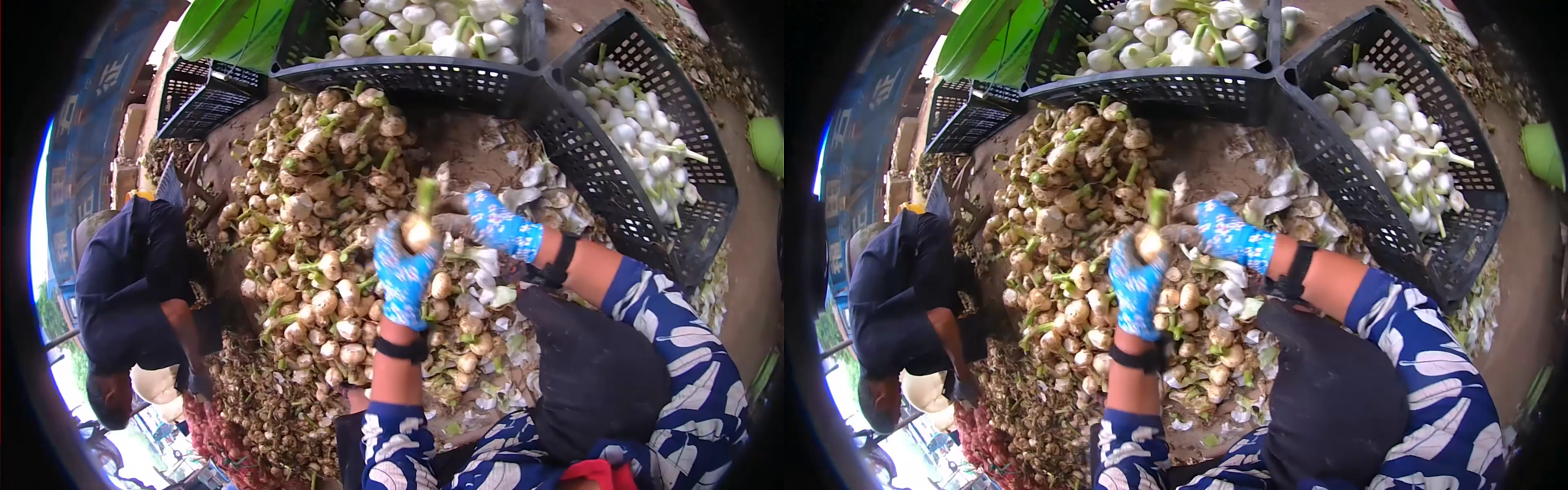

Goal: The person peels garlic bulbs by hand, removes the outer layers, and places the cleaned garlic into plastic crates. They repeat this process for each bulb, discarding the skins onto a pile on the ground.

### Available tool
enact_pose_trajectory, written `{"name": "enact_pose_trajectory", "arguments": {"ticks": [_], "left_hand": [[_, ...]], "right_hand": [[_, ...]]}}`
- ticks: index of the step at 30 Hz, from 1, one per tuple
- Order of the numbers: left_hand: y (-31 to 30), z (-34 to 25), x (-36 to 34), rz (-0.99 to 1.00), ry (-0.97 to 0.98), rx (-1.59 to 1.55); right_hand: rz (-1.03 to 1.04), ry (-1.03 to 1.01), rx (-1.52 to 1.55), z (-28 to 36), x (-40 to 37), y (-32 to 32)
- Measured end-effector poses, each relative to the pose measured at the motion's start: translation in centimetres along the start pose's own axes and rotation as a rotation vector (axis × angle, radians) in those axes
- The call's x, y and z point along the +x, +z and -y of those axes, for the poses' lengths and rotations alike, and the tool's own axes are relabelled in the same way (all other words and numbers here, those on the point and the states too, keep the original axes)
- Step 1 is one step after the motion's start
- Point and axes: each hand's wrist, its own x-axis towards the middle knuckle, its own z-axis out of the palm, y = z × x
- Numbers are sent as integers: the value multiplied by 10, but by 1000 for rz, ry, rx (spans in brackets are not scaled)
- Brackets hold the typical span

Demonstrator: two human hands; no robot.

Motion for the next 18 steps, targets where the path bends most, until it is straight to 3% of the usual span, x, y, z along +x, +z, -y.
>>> {"name": "enact_pose_trajectory", "arguments": {"ticks": [2,3,4,5,6,7,8,10,11,12,14,15,16,18], "left_hand": [[0,-7,-29,-28,136,37],[-3,-13,-41,-39,169,76],[-6,-21,-48,-52,207,111],[-9,-23,-53,64,129,136],[-6,-12,-60,56,187,287],[-9,-15,-61,75,233,292],[-11,-18,-61,95,279,297],[-8,-11,-59,41,311,56],[-5,-5,-59,52,240,-68],[-3,-2,-62,165,-134,-362],[0,-10,-66,288,-632,-1465],[3,-12,-62,390,-789,-1694],[6,-12,-58,297,-970,-1728],[17,-22,-59,106,-855,-1343]], "right_hand": [[181,210,-213,3,-5,-6],[197,274,-18,6,-14,-3],[142,100,106,-1,-21,4],[175,98,67,15,-29,0],[207,97,28,33,-35,-7],[284,253,121,35,-39,-12],[282,259,121,28,-43,-10],[71,-234,179,18,-50,-2],[68,-227,179,20,-52,-4],[120,17,387,25,-54,-8],[224,515,797,40,-53,-12],[231,510,1022,29,-57,-6],[165,554,1001,31,-59,-6],[214,596,923,36,-60,-23]]}}
